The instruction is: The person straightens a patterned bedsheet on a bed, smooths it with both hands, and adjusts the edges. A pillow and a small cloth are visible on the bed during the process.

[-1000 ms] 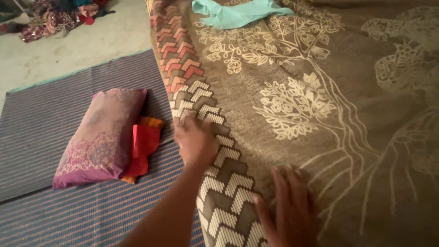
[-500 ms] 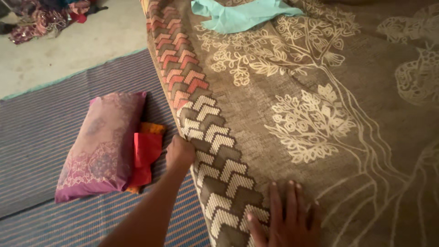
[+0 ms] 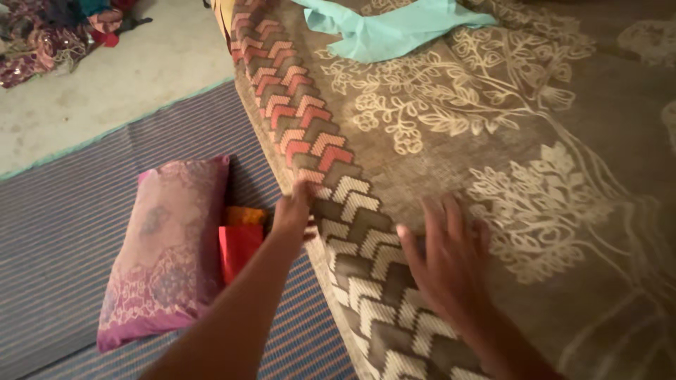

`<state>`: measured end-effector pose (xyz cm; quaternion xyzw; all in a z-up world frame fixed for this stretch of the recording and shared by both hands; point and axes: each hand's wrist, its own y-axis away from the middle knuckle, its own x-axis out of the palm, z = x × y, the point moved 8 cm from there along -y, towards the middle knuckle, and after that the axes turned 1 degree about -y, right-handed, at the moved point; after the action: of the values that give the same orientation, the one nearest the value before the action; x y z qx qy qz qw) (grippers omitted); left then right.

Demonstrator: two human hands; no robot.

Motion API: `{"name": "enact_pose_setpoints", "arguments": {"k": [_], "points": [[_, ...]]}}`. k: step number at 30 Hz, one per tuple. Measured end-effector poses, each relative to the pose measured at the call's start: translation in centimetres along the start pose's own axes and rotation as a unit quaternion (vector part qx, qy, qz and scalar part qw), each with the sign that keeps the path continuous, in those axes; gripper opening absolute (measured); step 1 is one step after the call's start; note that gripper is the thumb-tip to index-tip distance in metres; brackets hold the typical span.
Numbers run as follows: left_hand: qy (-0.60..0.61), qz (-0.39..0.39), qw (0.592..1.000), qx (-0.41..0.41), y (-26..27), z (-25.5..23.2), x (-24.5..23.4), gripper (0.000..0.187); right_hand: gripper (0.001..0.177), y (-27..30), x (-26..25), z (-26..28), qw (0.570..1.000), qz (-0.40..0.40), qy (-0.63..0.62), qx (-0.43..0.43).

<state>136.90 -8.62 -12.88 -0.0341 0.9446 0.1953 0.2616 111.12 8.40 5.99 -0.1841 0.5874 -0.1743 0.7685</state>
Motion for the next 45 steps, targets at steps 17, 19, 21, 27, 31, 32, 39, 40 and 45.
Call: {"name": "enact_pose_setpoints", "arguments": {"k": [17,19,21,27,31,32,39,40,45], "points": [[-0.268,-0.029,0.957,0.107,0.3,-11.5,-8.3,0.029,0.058,-12.4,11.5,4.4,0.995,0.090,-0.046,0.009],[-0.277,-0.009,0.958,0.079,-1.4,-11.1,-7.9,0.030,0.060,-14.0,13.0,4.0,0.993,0.110,-0.021,0.037],[-0.308,0.008,0.945,0.107,-3.4,-10.9,-7.4,0.035,0.063,-15.4,14.6,3.6,0.989,0.135,0.017,0.054],[-0.184,-0.037,0.971,0.145,-11.6,-11.9,-8.7,0.061,0.072,-16.6,17.3,3.7,0.987,0.127,0.080,0.061],[-0.147,-0.057,0.986,0.060,-15.3,-13.4,-9.6,0.060,0.072,-15.9,16.4,4.5,0.990,0.091,0.083,0.061],[-0.127,-0.057,0.990,0.003,-15.7,-13.1,-10.1,0.063,0.072,-15.8,16.2,4.8,0.991,0.086,0.073,0.067],[-0.237,-0.037,0.970,0.031,-16.2,-16.3,-10.9,0.034,0.070,-16.6,14.4,6.3,0.991,0.069,0.085,0.075],[-0.261,-0.030,0.964,0.042,-16.2,-16.6,-10.7,0.031,0.070,-16.6,14.3,6.4,0.991,0.067,0.090,0.072],[-0.332,-0.017,0.942,0.052,-17.3,-17.9,-9.7,0.030,0.069,-16.7,14.2,6.5,0.993,0.046,0.094,0.060]]}}
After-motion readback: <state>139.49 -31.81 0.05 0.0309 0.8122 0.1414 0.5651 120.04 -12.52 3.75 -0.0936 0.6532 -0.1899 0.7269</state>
